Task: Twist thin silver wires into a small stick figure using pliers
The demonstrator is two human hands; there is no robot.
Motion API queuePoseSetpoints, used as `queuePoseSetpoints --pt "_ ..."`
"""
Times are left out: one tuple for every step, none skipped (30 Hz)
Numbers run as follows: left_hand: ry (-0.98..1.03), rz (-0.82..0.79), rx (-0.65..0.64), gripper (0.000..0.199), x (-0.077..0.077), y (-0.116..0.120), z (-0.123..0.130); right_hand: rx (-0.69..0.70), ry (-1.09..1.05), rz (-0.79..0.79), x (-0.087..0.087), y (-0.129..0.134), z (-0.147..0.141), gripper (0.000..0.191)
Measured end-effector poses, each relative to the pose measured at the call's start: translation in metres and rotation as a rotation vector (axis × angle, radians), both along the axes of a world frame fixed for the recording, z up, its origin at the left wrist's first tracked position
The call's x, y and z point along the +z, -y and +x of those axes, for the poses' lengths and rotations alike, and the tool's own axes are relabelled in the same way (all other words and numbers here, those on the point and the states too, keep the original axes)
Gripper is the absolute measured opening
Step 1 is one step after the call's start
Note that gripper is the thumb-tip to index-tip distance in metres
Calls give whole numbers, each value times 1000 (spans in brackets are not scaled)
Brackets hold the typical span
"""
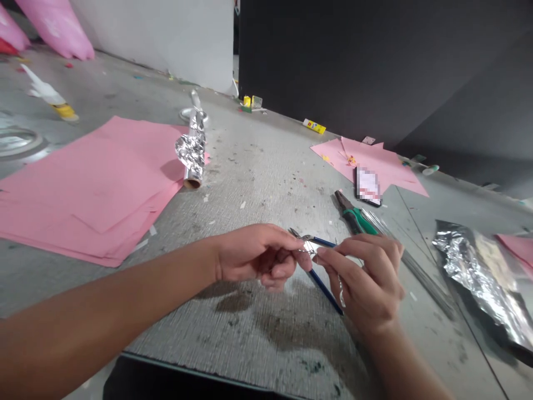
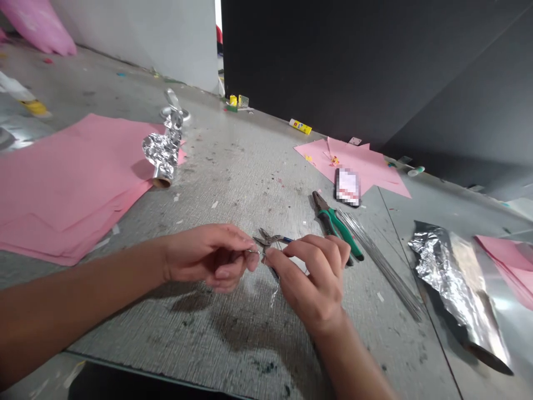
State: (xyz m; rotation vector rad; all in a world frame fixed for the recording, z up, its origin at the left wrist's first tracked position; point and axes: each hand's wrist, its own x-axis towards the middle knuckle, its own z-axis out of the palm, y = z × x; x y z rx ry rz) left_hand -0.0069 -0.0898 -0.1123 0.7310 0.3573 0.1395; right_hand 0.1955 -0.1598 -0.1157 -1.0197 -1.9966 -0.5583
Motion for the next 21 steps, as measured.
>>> queuePoseSetpoints --pt "12 -9 0 27 -1 0 0 4 -2 1 0 0 0 21" --pt "18 2 3 27 -1 0 0 9 -5 1 1 0 1 22" --pt "20 30 6 26 -2 1 -1 16 -7 0 1 0 1 22" --pt "15 78 12 26 -2 1 -1 24 -5 -4 1 0 2 22" --pt "1 139 20 25 -1 1 -1 31 -3 -7 1 -1 3 21" --pt "-20 208 31 26 -1 2 -1 38 -1 -11 2 -1 3 20" --pt "-45 284 43 26 0 2 -1 45 -2 -18 2 -2 4 18" --pt "-70 361 52 27 2 2 -2 52 -11 -26 2 -2 4 17" --pt "-96 440 55 27 3 2 -3 55 -24 -39 2 -2 4 16" --pt "-120 516 54 27 5 2 -3 58 -39 -52 2 -2 4 16" --pt "-140 585 50 26 7 2 -4 60 -52 -67 3 -2 3 15" --pt "-158 648 45 26 9 1 -4 61 -63 -83 4 -1 2 16" --pt "-174 700 39 26 11 1 -5 61 -72 -99 4 0 1 16" --pt "-190 747 35 26 13 1 -5 62 -81 -116 5 0 0 16" --pt "-212 798 34 26 14 1 -5 63 -93 -133 6 1 -1 16" --pt "-238 859 40 26 16 2 -5 61 -110 -151 6 2 -2 15" --pt "-269 942 55 26 17 2 -5 56 -132 -171 6 3 -4 14" --pt "-300 1050 80 26 17 3 -4 49 -156 -191 6 3 -5 13" --pt "-326 1179 110 27 17 4 -4 42 -177 -212 6 4 -6 12" --pt "-344 1319 145 27 15 5 -3 35 -198 -235 5 4 -7 11" --pt "-351 1460 177 26 13 5 -3 29 -219 -257 5 5 -7 10"
